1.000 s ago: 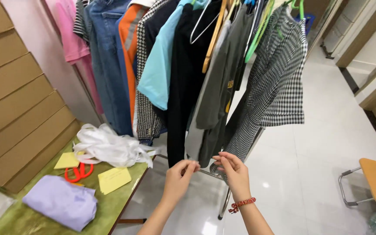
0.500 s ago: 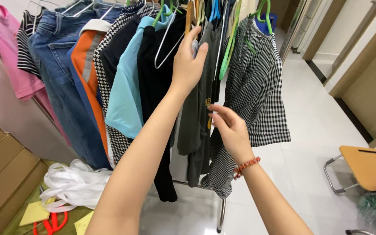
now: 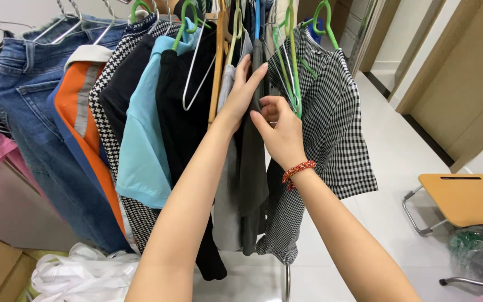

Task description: The person takes a gray t-shirt from a clothing rack, folds it neatly on a table, and places it aside. They repeat this process with a black t-shirt and a pair of black pants, folding each item and stacking them on the table.

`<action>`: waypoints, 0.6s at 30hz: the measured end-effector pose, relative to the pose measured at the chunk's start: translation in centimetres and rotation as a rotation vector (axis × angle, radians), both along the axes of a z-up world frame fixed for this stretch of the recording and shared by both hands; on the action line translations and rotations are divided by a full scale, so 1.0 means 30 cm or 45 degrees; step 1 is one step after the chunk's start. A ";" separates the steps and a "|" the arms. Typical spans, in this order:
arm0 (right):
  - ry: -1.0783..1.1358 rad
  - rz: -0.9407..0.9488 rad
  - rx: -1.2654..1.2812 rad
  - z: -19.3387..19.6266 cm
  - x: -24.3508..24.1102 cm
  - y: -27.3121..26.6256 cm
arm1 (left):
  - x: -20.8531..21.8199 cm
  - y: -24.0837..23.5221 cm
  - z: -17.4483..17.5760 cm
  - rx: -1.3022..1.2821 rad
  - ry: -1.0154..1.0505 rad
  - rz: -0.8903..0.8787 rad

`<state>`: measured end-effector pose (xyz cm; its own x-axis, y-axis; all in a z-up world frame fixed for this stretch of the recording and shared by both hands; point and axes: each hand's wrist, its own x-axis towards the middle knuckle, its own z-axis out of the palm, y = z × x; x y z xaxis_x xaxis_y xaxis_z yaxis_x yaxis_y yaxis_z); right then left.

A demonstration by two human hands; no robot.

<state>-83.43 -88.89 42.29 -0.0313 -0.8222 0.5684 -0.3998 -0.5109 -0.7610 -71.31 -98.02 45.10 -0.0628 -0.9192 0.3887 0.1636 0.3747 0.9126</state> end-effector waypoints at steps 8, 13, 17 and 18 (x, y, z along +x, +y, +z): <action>-0.015 0.049 -0.058 -0.024 -0.055 -0.084 | 0.016 0.011 0.037 0.007 -0.132 -0.114; -0.213 0.153 0.055 -0.016 -0.055 -0.073 | 0.021 -0.039 0.041 -0.081 -0.230 -0.049; -0.258 0.085 0.049 -0.026 -0.066 -0.094 | 0.000 -0.077 0.037 -0.141 -0.172 -0.166; -0.253 0.031 0.071 -0.028 -0.065 -0.100 | -0.004 -0.079 0.036 -0.137 -0.142 -0.184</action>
<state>-85.37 -91.89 41.45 -0.1179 -0.8541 0.5065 -0.2266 -0.4735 -0.8511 -71.44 -100.40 46.19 -0.2392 -0.8512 0.4671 0.1227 0.4507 0.8842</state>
